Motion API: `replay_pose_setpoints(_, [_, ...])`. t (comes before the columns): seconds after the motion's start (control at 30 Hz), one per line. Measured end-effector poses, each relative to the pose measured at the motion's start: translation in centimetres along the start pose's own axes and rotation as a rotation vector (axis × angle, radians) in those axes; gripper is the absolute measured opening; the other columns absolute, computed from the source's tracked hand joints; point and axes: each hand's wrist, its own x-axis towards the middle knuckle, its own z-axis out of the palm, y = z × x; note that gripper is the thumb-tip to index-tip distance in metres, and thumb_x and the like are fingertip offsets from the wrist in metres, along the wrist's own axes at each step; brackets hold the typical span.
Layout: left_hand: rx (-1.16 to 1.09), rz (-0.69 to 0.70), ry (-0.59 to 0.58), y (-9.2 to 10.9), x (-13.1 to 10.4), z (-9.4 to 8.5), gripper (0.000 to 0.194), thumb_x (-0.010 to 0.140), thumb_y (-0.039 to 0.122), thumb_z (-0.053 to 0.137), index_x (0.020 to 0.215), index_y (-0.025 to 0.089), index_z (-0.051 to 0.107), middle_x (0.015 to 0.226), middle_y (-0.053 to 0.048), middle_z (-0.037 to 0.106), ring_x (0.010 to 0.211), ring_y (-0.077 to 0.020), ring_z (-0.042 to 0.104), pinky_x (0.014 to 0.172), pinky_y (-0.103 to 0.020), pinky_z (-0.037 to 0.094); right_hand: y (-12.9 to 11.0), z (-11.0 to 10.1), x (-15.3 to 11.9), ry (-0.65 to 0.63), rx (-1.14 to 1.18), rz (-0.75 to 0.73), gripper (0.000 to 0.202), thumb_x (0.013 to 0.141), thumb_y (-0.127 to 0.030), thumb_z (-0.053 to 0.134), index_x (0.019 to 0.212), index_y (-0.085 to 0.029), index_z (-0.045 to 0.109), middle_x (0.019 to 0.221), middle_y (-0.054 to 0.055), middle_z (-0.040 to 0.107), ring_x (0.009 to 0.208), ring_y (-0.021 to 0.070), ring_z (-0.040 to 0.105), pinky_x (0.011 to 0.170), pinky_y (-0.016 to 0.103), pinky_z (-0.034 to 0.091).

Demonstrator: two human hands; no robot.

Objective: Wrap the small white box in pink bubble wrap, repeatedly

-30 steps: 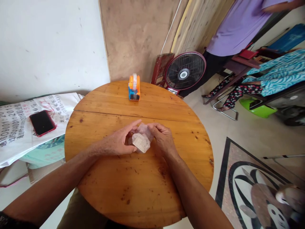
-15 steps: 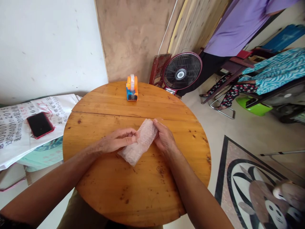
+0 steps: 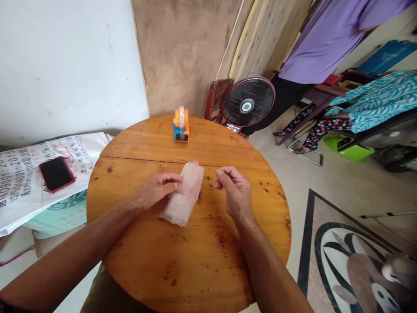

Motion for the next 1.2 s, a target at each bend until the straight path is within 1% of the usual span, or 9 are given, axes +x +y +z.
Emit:
replay_pose_setpoints(0.17, [-0.063, 0.054, -0.01, 0.1, 0.0, 0.0, 0.037, 0.072, 0.034, 0.074, 0.105, 0.018, 0.074, 0.086, -0.004, 0.072, 0.074, -0.0168, 0.061, 0.07, -0.029, 0.047, 0.4, 1.4, -1.1, -0.275, -0.173, 0.081, 0.026, 0.081, -0.045, 0.064, 0.076, -0.019, 0.065, 0.066, -0.001, 0.061, 0.058, 0.0128, 0.052, 0.057, 0.027, 0.042])
replay_pose_setpoints(0.37, [-0.085, 0.106, -0.075, 0.1, -0.2, -0.1, 0.042, 0.076, 0.035, 0.073, 0.113, 0.016, 0.071, 0.08, -0.004, 0.071, 0.066, -0.0143, 0.06, 0.068, -0.029, 0.048, 1.7, 3.0, -1.6, -0.315, -0.427, 0.074, 0.039, 0.075, -0.052, 0.069, 0.096, -0.019, 0.067, 0.086, 0.004, 0.069, 0.069, 0.0165, 0.058, 0.062, 0.029, 0.044])
replay_pose_setpoints(0.43, [-0.096, 0.12, -0.081, 0.1, -0.2, -0.1, 0.041, 0.075, 0.035, 0.073, 0.111, 0.016, 0.072, 0.078, -0.003, 0.071, 0.063, -0.0134, 0.06, 0.067, -0.028, 0.048, 1.9, 3.2, -1.6, -0.303, -0.424, 0.055, 0.031, 0.078, -0.047, 0.067, 0.095, -0.02, 0.067, 0.083, 0.003, 0.069, 0.066, 0.0157, 0.057, 0.062, 0.028, 0.043])
replay_pose_setpoints(0.5, [-0.101, 0.118, -0.068, 0.2, -0.2, 0.0, 0.039, 0.075, 0.034, 0.073, 0.109, 0.015, 0.072, 0.076, -0.002, 0.07, 0.062, -0.0129, 0.06, 0.066, -0.028, 0.047, 2.1, 3.2, -1.5, -0.273, -0.392, 0.022, 0.019, 0.082, -0.038, 0.06, 0.086, -0.02, 0.067, 0.075, 0.001, 0.067, 0.064, 0.0152, 0.055, 0.062, 0.028, 0.041])
replay_pose_setpoints(0.57, [-0.113, 0.113, -0.039, 0.3, -0.1, 0.1, 0.039, 0.073, 0.033, 0.073, 0.107, 0.015, 0.072, 0.073, -0.001, 0.068, 0.061, -0.0126, 0.059, 0.065, -0.028, 0.046, 2.3, 3.1, -1.2, -0.231, -0.314, 0.009, 0.017, 0.084, -0.033, 0.055, 0.078, -0.021, 0.065, 0.069, 0.0, 0.064, 0.063, 0.0153, 0.054, 0.062, 0.028, 0.041])
replay_pose_setpoints(0.8, [-0.067, 0.117, 0.209, 0.3, 0.3, -0.1, 0.034, 0.069, 0.033, 0.071, 0.098, 0.016, 0.072, 0.077, -0.001, 0.067, 0.064, -0.0138, 0.056, 0.064, -0.028, 0.045, 2.6, 2.3, 0.0, -0.01, 0.127, 0.188, 0.019, 0.075, -0.039, 0.065, 0.07, -0.021, 0.06, 0.065, -0.003, 0.058, 0.06, 0.0129, 0.048, 0.061, 0.027, 0.039])
replay_pose_setpoints(0.97, [0.168, 0.305, 0.395, -0.1, 0.6, -0.3, 0.025, 0.072, 0.034, 0.068, 0.09, 0.018, 0.071, 0.086, -0.003, 0.065, 0.076, -0.0168, 0.057, 0.071, -0.031, 0.046, 2.6, 2.5, -0.1, -0.012, 0.252, 0.298, 0.023, 0.069, -0.041, 0.071, 0.07, -0.021, 0.059, 0.065, -0.003, 0.057, 0.057, 0.0116, 0.045, 0.057, 0.026, 0.037])
replay_pose_setpoints(1.1, [0.164, 0.39, 0.345, 0.0, 0.5, 0.0, 0.022, 0.075, 0.034, 0.067, 0.09, 0.018, 0.07, 0.086, -0.003, 0.064, 0.076, -0.0165, 0.057, 0.071, -0.03, 0.046, 2.3, 2.9, -0.3, -0.084, 0.268, 0.33, 0.026, 0.069, -0.041, 0.072, 0.071, -0.022, 0.056, 0.065, -0.004, 0.054, 0.057, 0.0117, 0.044, 0.055, 0.024, 0.035])
replay_pose_setpoints(1.2, [0.13, 0.412, 0.285, 0.2, 0.3, 0.3, 0.026, 0.077, 0.031, 0.066, 0.1, 0.017, 0.07, 0.085, -0.002, 0.061, 0.075, -0.0147, 0.055, 0.069, -0.027, 0.045, 1.8, 3.0, -0.3, -0.164, 0.271, 0.312, 0.029, 0.07, -0.045, 0.071, 0.072, -0.023, 0.052, 0.074, -0.001, 0.059, 0.06, 0.0139, 0.048, 0.057, 0.025, 0.04])
